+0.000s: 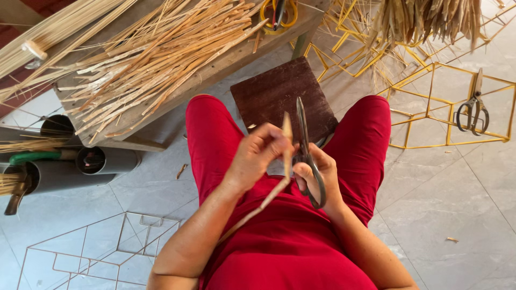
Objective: The person sits on the floor and trims thin bamboo strips with scissors, cutting off edges and splitting pieces one at a time, placing trimmed strips on the pile on the workbench and reaching for new untrimmed strips.
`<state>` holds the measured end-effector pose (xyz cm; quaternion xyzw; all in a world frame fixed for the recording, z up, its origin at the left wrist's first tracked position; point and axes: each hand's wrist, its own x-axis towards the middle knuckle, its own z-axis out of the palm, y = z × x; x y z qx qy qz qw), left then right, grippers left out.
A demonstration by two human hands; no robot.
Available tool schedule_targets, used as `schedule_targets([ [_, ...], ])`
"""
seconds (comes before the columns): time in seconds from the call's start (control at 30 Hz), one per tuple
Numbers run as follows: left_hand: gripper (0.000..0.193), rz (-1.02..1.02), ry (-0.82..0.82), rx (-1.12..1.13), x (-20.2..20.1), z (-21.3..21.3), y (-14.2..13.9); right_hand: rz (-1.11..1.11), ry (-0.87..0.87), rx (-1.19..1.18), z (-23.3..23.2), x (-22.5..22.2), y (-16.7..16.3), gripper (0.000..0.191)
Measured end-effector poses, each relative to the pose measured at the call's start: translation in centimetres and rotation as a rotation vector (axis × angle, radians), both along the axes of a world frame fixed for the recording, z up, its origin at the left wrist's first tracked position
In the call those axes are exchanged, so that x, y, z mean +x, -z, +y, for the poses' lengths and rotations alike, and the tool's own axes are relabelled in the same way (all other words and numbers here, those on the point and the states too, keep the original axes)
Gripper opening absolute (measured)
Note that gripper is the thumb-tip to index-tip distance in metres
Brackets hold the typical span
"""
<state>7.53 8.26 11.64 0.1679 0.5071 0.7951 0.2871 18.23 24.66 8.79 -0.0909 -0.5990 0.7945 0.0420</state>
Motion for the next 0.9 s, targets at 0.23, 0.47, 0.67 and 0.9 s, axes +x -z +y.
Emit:
schedule_targets([
  [0.23, 0.024, -0.036, -0.407, -0.178, -9.8, -5.0, 2.4, -0.154, 0.028, 0.286, 2.7, -2.4, 5.2, 0.057],
  [0.47, 0.013, 0.499, -0.575, -0.907, -22.6, -5.1, 10.3, -0.474, 0.039, 0.152, 2.7, -3.5, 8.7, 0.065],
  [0.67, 0.026, 0.768, -0.662, -1.248, -27.3, -2.1, 15.8, -0.438, 0.024, 0.202, 2.8, -4.0, 10.4, 0.065],
  [0.9, 0.025, 0.758, -0.580, -1.449, -28.3, -1.9, 17.0, -0.413, 0.032, 0.174, 3.3, -4.2, 11.1, 0.063],
])
